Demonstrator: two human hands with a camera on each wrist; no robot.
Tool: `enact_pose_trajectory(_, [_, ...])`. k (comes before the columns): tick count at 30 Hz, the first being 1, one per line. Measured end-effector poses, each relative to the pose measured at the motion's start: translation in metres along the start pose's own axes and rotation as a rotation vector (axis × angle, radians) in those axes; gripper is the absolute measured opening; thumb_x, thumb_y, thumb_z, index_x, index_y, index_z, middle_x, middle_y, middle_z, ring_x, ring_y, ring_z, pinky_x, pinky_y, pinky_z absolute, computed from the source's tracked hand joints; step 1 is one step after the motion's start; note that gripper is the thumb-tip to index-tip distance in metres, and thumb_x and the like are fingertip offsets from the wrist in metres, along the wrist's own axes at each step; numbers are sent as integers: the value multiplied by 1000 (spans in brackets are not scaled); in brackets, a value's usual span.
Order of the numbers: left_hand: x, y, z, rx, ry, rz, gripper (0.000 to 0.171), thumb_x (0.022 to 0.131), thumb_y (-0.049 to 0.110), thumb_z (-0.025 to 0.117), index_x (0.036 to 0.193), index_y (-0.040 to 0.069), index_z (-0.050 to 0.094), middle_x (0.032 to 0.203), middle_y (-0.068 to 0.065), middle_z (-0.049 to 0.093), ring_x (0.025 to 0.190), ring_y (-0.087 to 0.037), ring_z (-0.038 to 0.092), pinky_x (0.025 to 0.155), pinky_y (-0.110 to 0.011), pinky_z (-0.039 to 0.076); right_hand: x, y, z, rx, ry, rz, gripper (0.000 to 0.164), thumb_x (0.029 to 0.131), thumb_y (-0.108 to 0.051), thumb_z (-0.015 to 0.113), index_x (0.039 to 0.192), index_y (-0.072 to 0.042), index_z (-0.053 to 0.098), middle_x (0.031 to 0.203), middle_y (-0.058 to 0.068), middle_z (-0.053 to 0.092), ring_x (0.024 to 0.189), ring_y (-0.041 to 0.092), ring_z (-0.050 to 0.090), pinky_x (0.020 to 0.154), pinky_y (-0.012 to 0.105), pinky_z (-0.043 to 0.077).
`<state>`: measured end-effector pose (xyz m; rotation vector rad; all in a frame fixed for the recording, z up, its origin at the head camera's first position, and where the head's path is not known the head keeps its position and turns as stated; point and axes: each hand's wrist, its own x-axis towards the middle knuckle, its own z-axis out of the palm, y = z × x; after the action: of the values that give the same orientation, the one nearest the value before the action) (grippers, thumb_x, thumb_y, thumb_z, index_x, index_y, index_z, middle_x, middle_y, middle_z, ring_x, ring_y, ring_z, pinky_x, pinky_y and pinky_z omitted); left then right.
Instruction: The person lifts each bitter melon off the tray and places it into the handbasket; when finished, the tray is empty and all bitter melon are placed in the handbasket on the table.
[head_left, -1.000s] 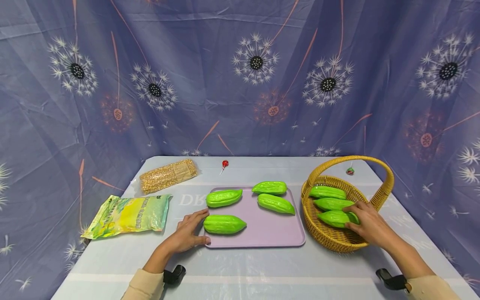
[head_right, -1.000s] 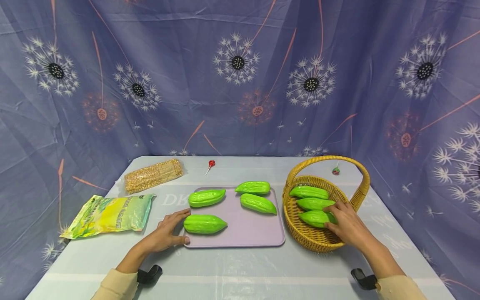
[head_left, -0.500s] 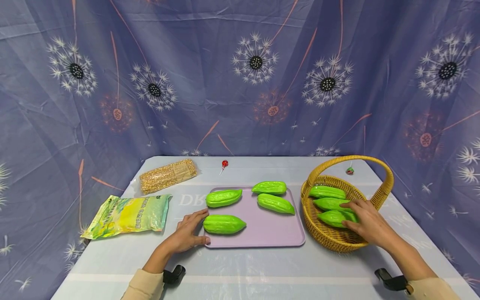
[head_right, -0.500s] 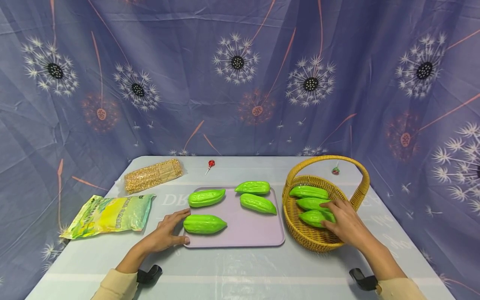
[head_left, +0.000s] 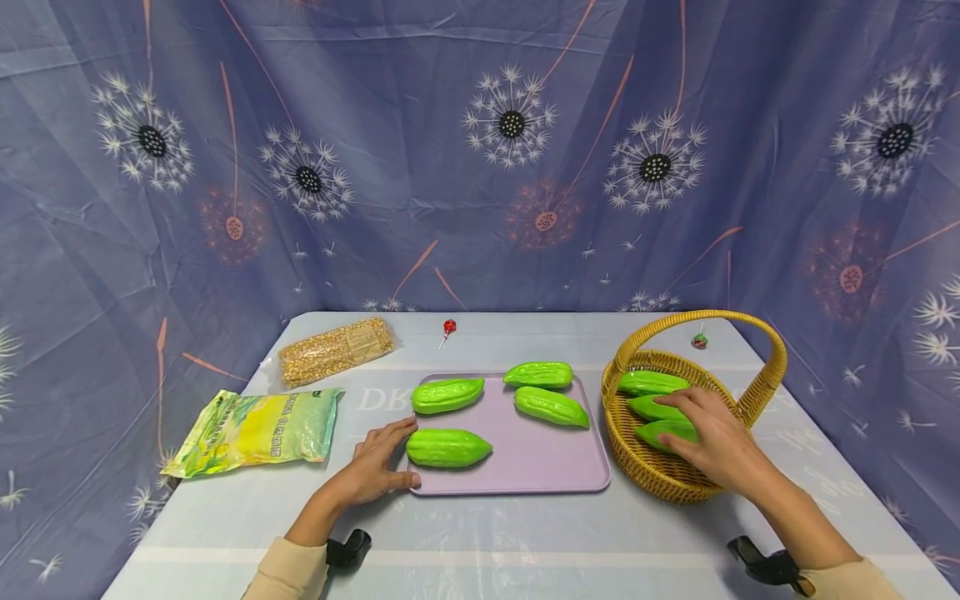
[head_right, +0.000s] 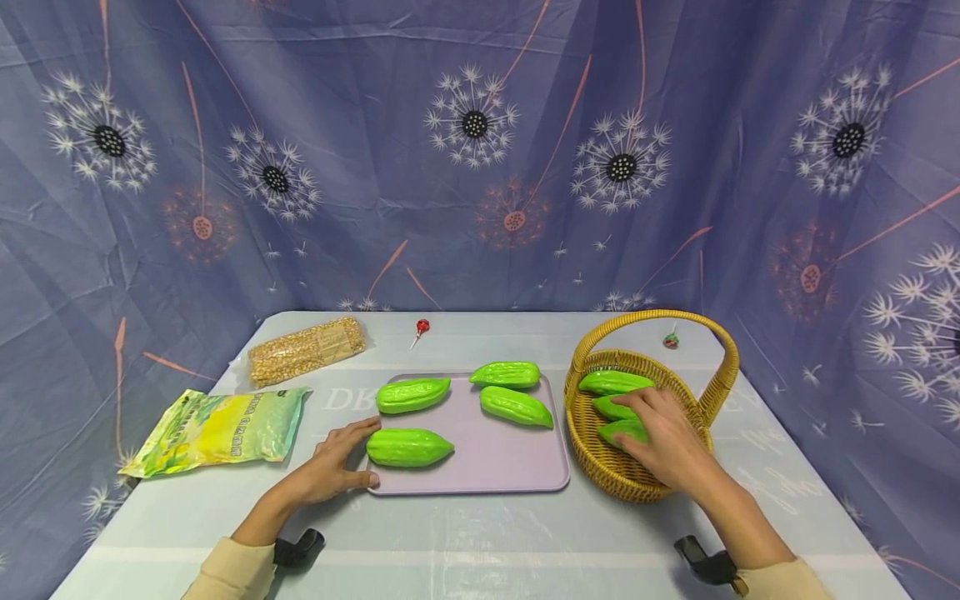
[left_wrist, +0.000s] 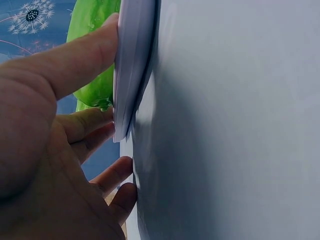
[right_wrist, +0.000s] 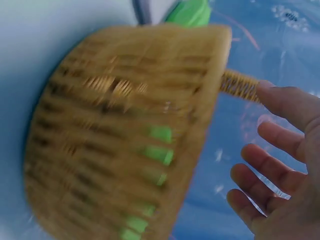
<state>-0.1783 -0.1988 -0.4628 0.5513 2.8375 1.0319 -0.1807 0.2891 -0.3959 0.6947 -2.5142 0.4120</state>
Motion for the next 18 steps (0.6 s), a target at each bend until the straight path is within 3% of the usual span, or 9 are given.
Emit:
enact_pose_trajectory(10, [0, -1, 0, -2, 5, 8, 79, 75, 33, 77, 141, 5, 42, 150, -9, 36, 131, -34, 32, 91, -49, 25, 15, -32, 3, 52, -3, -23, 51, 67, -16, 82, 114, -11, 63, 110, 4, 59, 105, 22, 49, 83, 42, 39])
enact_pose_trajectory(18, [0, -1, 0, 1, 5, 8, 79, 75, 33, 77, 141, 5, 42, 150, -9, 36, 131, -34, 32, 92, -49, 25, 29, -54, 21, 111, 20, -97, 52, 68, -19, 83, 115, -10, 63, 111, 2, 60, 103, 16, 49, 83, 36, 41])
